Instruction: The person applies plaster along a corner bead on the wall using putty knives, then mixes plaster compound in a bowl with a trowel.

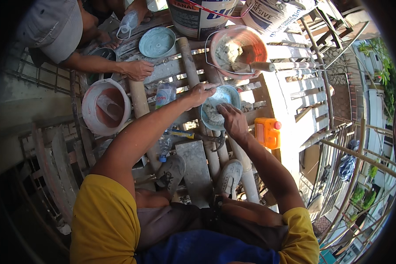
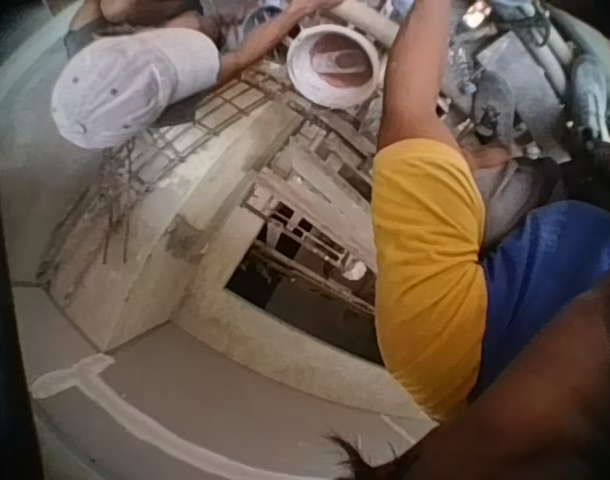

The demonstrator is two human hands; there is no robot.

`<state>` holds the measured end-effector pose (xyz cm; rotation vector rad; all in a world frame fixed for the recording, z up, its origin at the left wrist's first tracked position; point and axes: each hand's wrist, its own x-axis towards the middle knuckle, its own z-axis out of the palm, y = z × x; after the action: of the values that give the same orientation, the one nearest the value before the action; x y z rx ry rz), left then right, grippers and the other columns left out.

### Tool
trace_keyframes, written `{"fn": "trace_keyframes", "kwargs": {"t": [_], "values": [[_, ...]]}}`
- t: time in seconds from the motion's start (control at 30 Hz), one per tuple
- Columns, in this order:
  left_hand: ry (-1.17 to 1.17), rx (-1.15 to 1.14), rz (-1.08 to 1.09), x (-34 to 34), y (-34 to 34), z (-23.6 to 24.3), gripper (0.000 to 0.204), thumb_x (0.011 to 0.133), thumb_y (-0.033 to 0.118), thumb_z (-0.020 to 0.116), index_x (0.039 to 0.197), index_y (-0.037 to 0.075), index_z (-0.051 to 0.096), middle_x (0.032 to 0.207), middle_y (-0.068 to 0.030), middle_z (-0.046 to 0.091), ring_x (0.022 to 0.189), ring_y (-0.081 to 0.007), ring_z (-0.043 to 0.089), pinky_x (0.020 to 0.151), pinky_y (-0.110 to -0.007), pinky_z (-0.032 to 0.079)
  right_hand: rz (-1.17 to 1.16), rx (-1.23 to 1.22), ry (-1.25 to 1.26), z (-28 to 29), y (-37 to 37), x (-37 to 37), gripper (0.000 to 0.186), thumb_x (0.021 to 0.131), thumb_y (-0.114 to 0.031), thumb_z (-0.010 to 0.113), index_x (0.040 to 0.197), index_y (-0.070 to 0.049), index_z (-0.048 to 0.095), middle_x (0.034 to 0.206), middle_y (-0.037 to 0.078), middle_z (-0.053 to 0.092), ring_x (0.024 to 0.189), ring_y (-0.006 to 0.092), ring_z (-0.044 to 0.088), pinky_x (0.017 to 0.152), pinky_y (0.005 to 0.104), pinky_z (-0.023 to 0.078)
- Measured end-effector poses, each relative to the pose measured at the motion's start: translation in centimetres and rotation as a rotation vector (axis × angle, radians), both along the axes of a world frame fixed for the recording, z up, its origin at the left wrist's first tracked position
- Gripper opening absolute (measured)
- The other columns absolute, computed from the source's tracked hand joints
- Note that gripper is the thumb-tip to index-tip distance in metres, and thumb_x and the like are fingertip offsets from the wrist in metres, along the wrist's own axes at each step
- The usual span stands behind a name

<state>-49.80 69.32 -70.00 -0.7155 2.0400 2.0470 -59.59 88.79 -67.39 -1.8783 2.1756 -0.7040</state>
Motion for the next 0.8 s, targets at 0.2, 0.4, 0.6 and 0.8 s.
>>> {"fn": "trace_keyframes", "kwargs": {"t": [0.2, 0.4, 0.6, 0.8], "values": [[0.023, -0.033, -0.007, -0.1, -0.1, 0.4, 0.047, 0.097, 0.037, 0.050, 0.137, 0.011, 0.049, 0.139, -0.0154, 0.047, 0.129, -0.0239, 0.042, 0.108, -0.037, 0.031, 0.046, -0.029, -0.013, 1.6, 0.8, -0.9, 0.029, 0.080, -0.003, 0.048, 0.105, -0.005, 0.061, 0.106, 0.014, 0.065, 0.099, 0.0328, 0.063, 0.084, 0.0404, 0.051], [0.010, -0.005, 0.022, -0.2, 0.5, 1.0, 0.048, 0.097, 0.038, 0.050, 0.136, 0.012, 0.051, 0.140, -0.0178, 0.045, 0.130, -0.0253, 0.040, 0.108, -0.037, 0.030, -0.023, -0.001, -0.052, 0.9, 1.5, -0.8, 0.028, 0.080, -0.002, 0.048, 0.104, -0.006, 0.063, 0.102, 0.016, 0.066, 0.091, 0.0348, 0.064, 0.078, 0.0417, 0.052], [-0.012, -0.138, 0.009, -0.4, 0.7, 1.6, 0.047, 0.096, 0.038, 0.051, 0.134, 0.011, 0.053, 0.138, -0.0182, 0.046, 0.128, -0.0263, 0.043, 0.106, -0.036, 0.032, -0.297, 0.068, -0.116, 1.7, 0.9, -2.7, 0.026, 0.083, -0.002, 0.047, 0.103, -0.006, 0.063, 0.092, 0.020, 0.066, 0.080, 0.0379, 0.065, 0.069, 0.0435, 0.052], [0.007, -0.151, 0.095, -0.5, 1.8, 1.2, 0.045, 0.095, 0.036, 0.053, 0.130, 0.008, 0.056, 0.126, -0.0147, 0.055, 0.113, -0.0234, 0.053, 0.097, -0.035, 0.041, -0.490, 0.138, -0.161, -2.3, 3.7, -0.3, 0.018, 0.084, -0.006, 0.053, 0.099, 0.002, 0.060, 0.083, 0.027, 0.064, 0.075, 0.0427, 0.063, 0.066, 0.0462, 0.050]]}}
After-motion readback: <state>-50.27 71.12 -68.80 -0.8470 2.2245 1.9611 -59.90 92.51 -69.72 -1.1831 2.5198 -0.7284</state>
